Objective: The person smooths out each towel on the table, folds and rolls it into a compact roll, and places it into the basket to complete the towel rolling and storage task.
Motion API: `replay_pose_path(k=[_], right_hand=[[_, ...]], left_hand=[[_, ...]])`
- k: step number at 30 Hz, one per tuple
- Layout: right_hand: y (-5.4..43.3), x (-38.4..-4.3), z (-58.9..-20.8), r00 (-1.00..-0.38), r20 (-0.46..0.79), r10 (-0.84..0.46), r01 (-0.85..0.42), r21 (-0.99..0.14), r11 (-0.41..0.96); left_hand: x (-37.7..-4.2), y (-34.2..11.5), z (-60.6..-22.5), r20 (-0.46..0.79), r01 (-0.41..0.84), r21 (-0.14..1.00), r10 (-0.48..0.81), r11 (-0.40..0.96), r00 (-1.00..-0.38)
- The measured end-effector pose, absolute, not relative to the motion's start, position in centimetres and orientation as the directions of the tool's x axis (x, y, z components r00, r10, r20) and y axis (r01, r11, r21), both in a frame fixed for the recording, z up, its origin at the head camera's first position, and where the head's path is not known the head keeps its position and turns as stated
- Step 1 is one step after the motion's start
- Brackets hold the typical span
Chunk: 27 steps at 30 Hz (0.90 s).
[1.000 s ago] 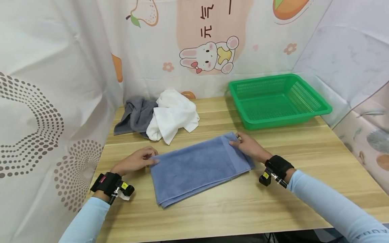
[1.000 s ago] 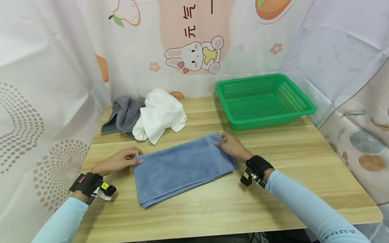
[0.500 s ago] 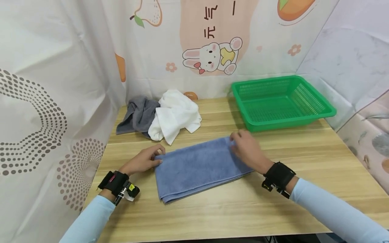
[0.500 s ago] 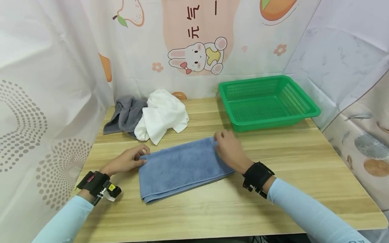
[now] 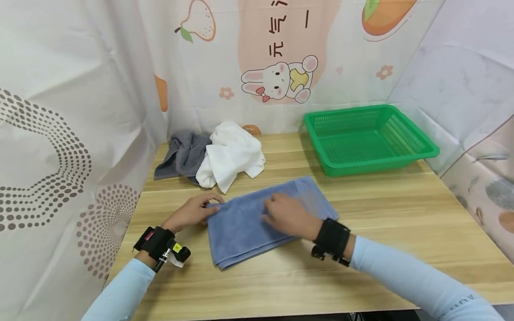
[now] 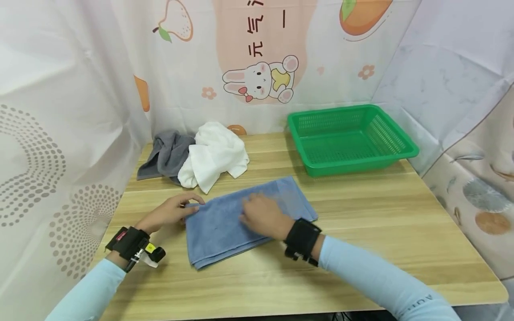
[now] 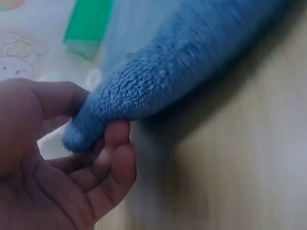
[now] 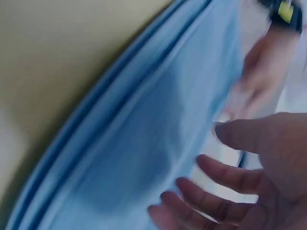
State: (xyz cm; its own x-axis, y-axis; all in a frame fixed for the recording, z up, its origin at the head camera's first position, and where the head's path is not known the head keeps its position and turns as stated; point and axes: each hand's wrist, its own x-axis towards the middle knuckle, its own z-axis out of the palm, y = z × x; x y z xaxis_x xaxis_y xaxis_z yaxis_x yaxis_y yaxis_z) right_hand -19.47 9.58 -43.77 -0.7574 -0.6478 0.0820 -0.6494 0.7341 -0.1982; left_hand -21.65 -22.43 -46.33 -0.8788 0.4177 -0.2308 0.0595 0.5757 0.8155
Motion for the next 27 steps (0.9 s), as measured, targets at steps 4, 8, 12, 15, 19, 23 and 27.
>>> replay_pose_path(k=[4,8,12,15,19,23,27], right_hand=[[3.9,-16.8,-43.7,-0.719,0.042,-0.694,-0.680,-0.250,0.689],[0.1,-14.7,-44.6,-0.680,0.020,-0.733,-0.727,-0.146,0.671],[-2.0,-13.3,-45.8,-0.671,0.030,-0.741,-0.740,0.053,0.671],[-3.1,-12.5,-46.3,-0.660,0.061,-0.749,-0.725,0.209,0.656],[-3.5,-12.1,-46.3,-0.640,0.079,-0.764,-0.710,0.318,0.628],[-3.7,-12.2,-46.0,-0.648,0.067,-0.759,-0.719,0.275,0.638],[-4.0,-12.1,-46.1,-0.664,0.072,-0.744,-0.713,0.239,0.659]], left_hand=[[-21.7,-22.2,-45.6,-0.230,0.036,0.872,0.472,0.489,-0.851],[-21.8,-22.6,-45.6,-0.237,-0.011,0.924,0.548,0.383,-0.802],[-21.8,-23.8,-46.4,-0.238,-0.034,0.941,0.590,0.336,-0.771],[-21.7,-24.8,-46.8,-0.215,0.055,0.917,0.607,0.394,-0.765],[-21.8,-25.3,-47.2,-0.163,0.212,0.863,0.649,0.459,-0.743],[-21.6,-25.2,-47.3,-0.111,0.321,0.811,0.666,0.490,-0.737],[-21.5,-25.0,-47.2,-0.084,0.372,0.764,0.653,0.527,-0.752]])
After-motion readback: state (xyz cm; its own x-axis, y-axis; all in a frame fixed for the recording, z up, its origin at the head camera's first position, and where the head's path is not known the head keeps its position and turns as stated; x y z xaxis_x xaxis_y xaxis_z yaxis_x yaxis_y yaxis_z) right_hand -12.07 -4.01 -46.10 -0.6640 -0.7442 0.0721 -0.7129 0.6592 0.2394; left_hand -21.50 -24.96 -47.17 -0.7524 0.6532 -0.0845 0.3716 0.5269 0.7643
